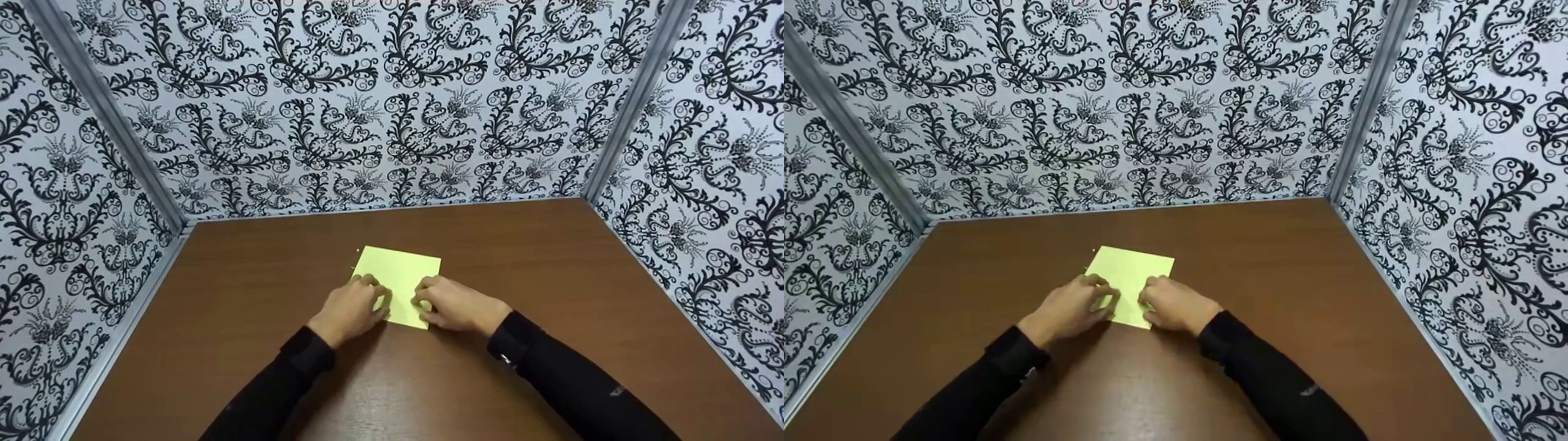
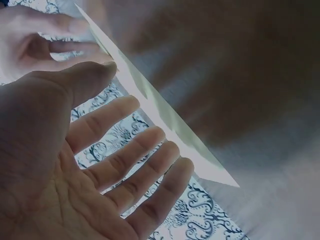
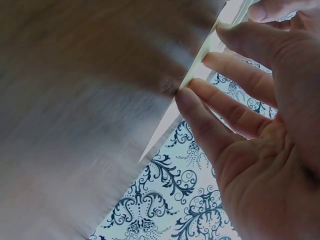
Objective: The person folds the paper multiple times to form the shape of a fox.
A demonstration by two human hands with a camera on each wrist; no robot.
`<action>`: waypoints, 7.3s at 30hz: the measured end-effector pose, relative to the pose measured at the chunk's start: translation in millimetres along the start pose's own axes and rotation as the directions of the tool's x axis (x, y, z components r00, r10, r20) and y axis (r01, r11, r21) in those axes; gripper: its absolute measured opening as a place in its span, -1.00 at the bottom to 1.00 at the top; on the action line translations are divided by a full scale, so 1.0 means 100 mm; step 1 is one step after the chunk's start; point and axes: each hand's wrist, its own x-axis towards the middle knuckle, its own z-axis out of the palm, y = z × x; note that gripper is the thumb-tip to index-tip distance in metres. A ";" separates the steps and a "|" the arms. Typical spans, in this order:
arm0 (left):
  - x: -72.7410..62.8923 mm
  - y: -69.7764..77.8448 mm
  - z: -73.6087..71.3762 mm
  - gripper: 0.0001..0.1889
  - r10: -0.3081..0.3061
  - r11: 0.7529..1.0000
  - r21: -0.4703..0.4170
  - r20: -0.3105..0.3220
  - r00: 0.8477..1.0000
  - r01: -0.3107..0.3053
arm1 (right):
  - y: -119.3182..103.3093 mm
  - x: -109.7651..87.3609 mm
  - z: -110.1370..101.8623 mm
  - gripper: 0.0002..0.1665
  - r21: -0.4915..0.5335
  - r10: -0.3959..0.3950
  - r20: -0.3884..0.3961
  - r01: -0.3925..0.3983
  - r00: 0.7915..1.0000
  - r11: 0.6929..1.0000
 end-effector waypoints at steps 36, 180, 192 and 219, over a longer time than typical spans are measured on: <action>0.15 -0.24 0.01 -0.54 -0.022 0.982 -0.184 0.120 0.992 0.044 | -0.08 -0.35 -0.03 -0.73 0.114 0.024 0.025 -0.027 0.999 0.993; 0.59 -0.43 0.07 -0.56 -0.150 0.983 -0.106 0.027 0.988 0.152 | -0.28 -0.37 0.09 -0.84 0.161 -0.101 -0.164 0.127 0.981 0.979; 0.57 -0.45 0.08 -0.56 -0.125 0.960 -0.254 -0.010 0.992 0.118 | -0.27 -0.37 0.09 -0.84 0.158 -0.114 -0.184 0.144 0.976 0.977; 0.53 -0.42 0.03 -0.38 -0.129 0.909 -0.416 -0.230 0.965 0.023 | -0.29 -0.37 0.08 -0.89 0.165 -0.065 -0.142 0.089 0.988 0.982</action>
